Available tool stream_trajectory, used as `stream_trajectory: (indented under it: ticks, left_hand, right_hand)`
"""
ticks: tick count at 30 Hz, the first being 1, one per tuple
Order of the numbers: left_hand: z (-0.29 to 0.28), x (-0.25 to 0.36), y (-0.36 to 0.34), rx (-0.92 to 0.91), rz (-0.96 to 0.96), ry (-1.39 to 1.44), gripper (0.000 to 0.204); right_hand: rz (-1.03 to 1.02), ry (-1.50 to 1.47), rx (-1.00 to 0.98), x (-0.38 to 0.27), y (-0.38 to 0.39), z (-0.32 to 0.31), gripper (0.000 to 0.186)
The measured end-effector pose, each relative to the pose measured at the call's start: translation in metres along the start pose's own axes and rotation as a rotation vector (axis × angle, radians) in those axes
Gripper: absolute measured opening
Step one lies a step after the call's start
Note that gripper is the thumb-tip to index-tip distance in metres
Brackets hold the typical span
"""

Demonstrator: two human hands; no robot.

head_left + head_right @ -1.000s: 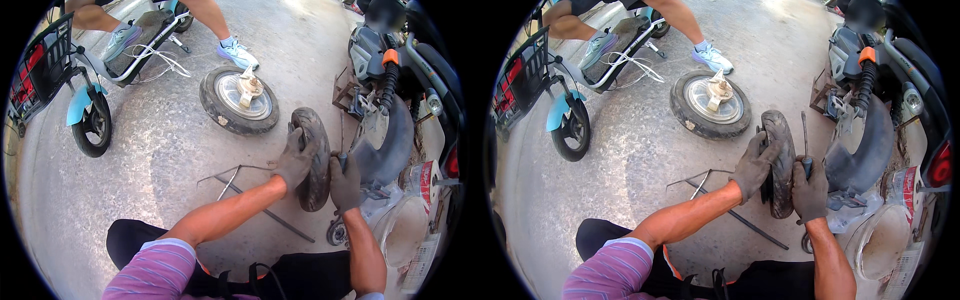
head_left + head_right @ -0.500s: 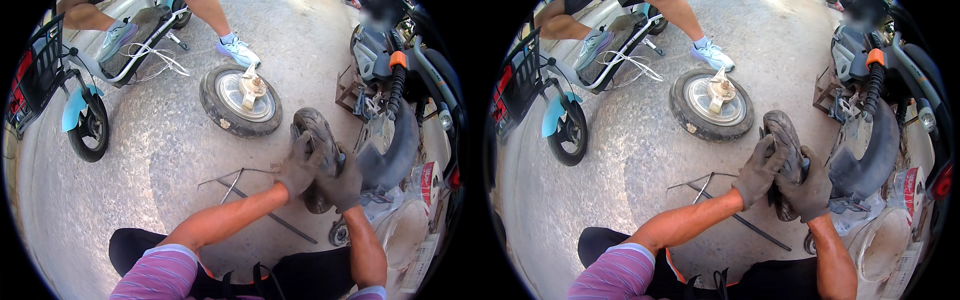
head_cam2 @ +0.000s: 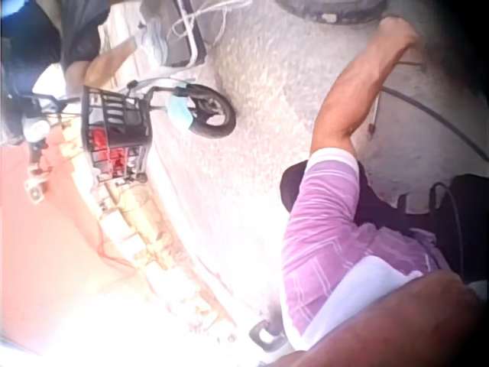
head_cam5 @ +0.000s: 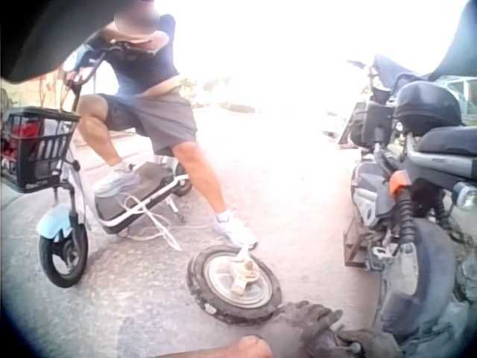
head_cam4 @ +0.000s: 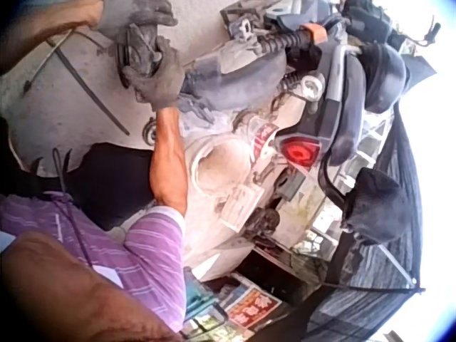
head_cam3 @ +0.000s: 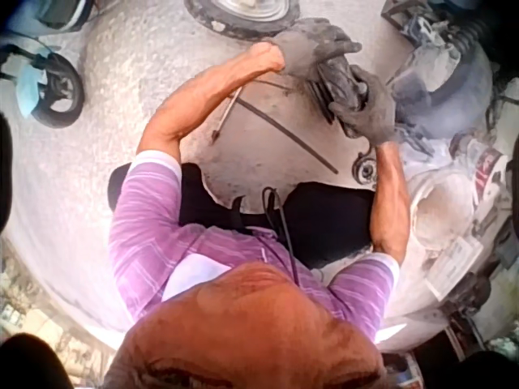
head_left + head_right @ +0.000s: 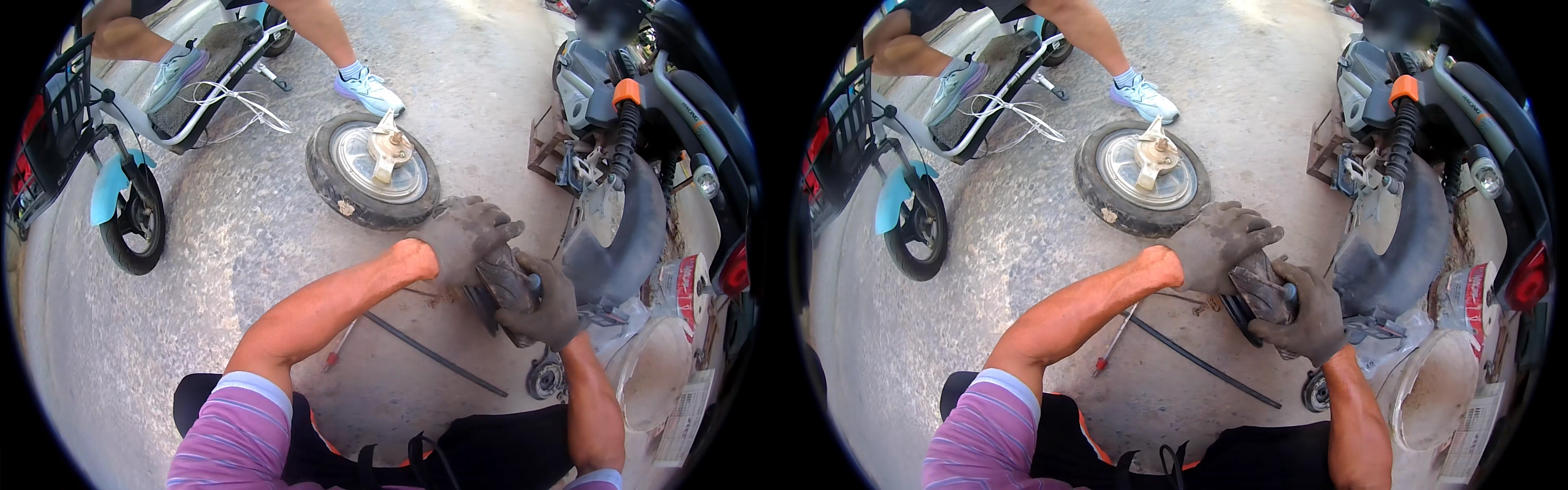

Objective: The person removes the inner tube from a scooter tire using tire levers, then reinserts the tube and seats the tire bead back onto the rim.

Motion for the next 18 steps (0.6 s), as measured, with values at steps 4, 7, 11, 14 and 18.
stream_trajectory:
  ticks: [4, 7, 11, 14, 18]
  left_hand:
    - [0.01, -0.006, 0.002, -0.235, -0.081, -0.106, 0.08]
    - [0.02, -0.02, 0.019, -0.304, -0.122, -0.179, 0.072]
    - [0.016, -0.027, 0.058, -0.381, -0.25, -0.18, 0.064]
    - [0.001, -0.012, 0.06, -0.419, -0.303, -0.207, 0.064]
    - [-0.027, -0.009, 0.06, -0.465, -0.428, -0.196, 0.065]
  right_hand:
    - [-0.017, 0.073, -0.057, -0.005, -0.005, -0.002, 0.091]
    - [-0.03, 0.13, -0.054, -0.012, -0.009, -0.004, 0.086]
    - [-0.08, 0.126, -0.008, -0.029, -0.014, -0.005, 0.075]
    - [0.02, 0.092, 0.042, -0.022, -0.005, -0.013, 0.063]
    - [0.211, -0.088, 0.258, -0.018, 0.011, -0.039, 0.043]
Point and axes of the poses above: each hand's wrist, its own y-axis away from the middle knuckle, its own z-axis out of the palm, x = y × z, the point moved 9 cm from there along -y, towards the middle knuckle, and after that the axes turned 8 degrees about -z, right-handed, at the moved point
